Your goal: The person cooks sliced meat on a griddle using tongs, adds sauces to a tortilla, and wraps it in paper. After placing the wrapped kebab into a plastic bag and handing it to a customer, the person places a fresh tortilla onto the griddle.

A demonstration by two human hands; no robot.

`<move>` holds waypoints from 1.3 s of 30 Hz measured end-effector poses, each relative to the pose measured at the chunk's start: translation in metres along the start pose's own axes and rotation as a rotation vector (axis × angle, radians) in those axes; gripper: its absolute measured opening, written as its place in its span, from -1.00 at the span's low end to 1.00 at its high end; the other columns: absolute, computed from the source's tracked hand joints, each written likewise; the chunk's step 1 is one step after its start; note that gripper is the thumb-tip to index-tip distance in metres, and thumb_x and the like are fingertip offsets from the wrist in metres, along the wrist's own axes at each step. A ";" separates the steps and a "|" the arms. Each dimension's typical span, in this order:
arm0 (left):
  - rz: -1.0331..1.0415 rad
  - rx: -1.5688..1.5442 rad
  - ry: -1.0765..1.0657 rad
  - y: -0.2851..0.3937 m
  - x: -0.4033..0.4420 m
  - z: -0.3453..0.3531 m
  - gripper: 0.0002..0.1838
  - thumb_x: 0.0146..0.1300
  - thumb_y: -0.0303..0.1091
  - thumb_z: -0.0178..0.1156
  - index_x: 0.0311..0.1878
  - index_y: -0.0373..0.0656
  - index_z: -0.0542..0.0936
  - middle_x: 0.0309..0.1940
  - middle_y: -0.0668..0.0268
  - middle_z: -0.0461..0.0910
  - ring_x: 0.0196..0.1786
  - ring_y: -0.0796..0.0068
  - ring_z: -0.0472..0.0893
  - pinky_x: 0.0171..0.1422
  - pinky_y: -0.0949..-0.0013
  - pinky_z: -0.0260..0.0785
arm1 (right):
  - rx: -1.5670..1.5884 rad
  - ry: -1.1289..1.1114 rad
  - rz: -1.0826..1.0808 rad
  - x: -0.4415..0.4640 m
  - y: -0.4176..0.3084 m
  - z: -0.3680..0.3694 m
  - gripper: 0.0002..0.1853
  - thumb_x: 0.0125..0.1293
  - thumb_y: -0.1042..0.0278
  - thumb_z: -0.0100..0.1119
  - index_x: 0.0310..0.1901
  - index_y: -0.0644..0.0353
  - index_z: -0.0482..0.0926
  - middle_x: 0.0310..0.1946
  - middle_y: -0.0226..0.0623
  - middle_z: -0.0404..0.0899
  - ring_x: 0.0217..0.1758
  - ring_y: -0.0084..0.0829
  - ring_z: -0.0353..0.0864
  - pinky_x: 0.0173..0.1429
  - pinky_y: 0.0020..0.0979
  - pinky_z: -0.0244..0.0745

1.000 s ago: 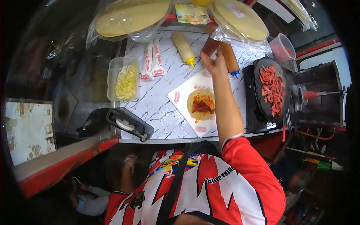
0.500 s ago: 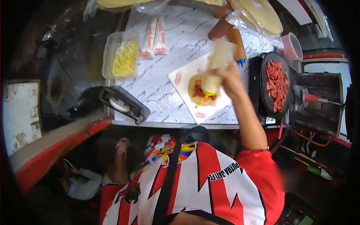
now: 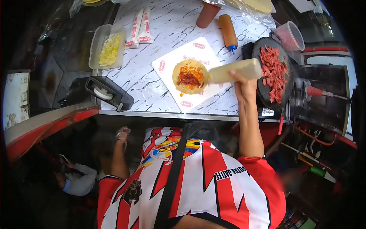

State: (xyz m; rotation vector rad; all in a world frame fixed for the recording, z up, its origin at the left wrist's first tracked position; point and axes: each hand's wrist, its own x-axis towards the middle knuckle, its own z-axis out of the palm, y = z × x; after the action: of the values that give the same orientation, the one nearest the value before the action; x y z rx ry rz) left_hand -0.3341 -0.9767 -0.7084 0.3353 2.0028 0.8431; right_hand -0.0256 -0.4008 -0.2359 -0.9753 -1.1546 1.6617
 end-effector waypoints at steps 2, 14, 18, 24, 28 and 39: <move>-0.006 -0.122 0.116 -0.016 0.002 0.012 -0.92 0.41 -0.28 0.34 -0.12 -0.01 0.67 -0.22 0.32 0.71 -0.13 0.49 0.66 -0.03 0.35 0.54 | -0.040 0.017 0.007 -0.011 -0.003 0.010 -0.54 0.03 0.84 0.36 -0.03 0.28 0.51 -0.16 -0.24 0.59 -0.05 -0.30 0.66 0.13 -0.22 0.61; -0.093 0.297 -0.125 -0.039 -0.036 -0.012 -0.82 0.49 -0.19 0.20 -0.09 -0.08 0.66 -0.22 0.27 0.69 -0.14 0.41 0.65 -0.05 0.29 0.53 | -0.074 -0.054 -0.045 -0.016 -0.031 0.030 -0.53 0.10 0.80 0.37 0.05 0.25 0.50 -0.09 -0.22 0.60 0.03 -0.29 0.64 0.20 -0.19 0.57; -0.093 0.265 -0.103 -0.039 -0.023 -0.020 -0.85 0.50 -0.24 0.19 -0.10 -0.09 0.65 -0.24 0.28 0.67 -0.17 0.44 0.63 -0.08 0.31 0.53 | -0.069 -0.038 -0.027 -0.005 -0.037 0.028 -0.45 0.06 0.81 0.41 0.08 0.23 0.48 -0.09 -0.25 0.58 0.06 -0.28 0.62 0.20 -0.18 0.58; -0.039 0.023 0.023 -0.031 0.016 -0.026 -0.88 0.52 -0.31 0.17 -0.11 -0.10 0.64 -0.28 0.30 0.64 -0.20 0.48 0.61 -0.12 0.34 0.53 | -0.075 -0.008 -0.012 0.001 -0.037 0.048 -0.40 -0.02 0.87 0.43 0.07 0.24 0.49 -0.10 -0.28 0.58 0.03 -0.29 0.64 0.16 -0.23 0.62; -0.196 0.056 -0.005 -0.001 0.015 -0.046 -0.75 0.56 -0.10 0.12 -0.10 -0.04 0.63 -0.24 0.39 0.62 -0.17 0.50 0.60 -0.08 0.32 0.52 | -0.083 -0.060 -0.062 -0.002 -0.031 0.066 -0.44 -0.01 0.84 0.42 0.04 0.26 0.49 -0.12 -0.28 0.57 0.00 -0.32 0.64 0.14 -0.25 0.63; -0.062 0.372 -0.141 -0.042 0.003 -0.059 -0.88 0.47 -0.20 0.17 -0.10 0.01 0.60 -0.28 0.38 0.57 -0.25 0.44 0.55 -0.13 0.33 0.51 | -0.157 -0.025 -0.027 -0.008 -0.025 0.072 -0.46 0.00 0.90 0.36 0.04 0.28 0.50 -0.13 -0.27 0.60 -0.04 -0.30 0.67 0.12 -0.26 0.64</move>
State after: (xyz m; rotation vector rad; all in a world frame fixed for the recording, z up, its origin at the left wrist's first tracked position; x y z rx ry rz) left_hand -0.3807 -1.0311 -0.7179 0.5256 2.0196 0.3922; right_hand -0.0841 -0.4238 -0.1914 -1.0339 -1.3255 1.5838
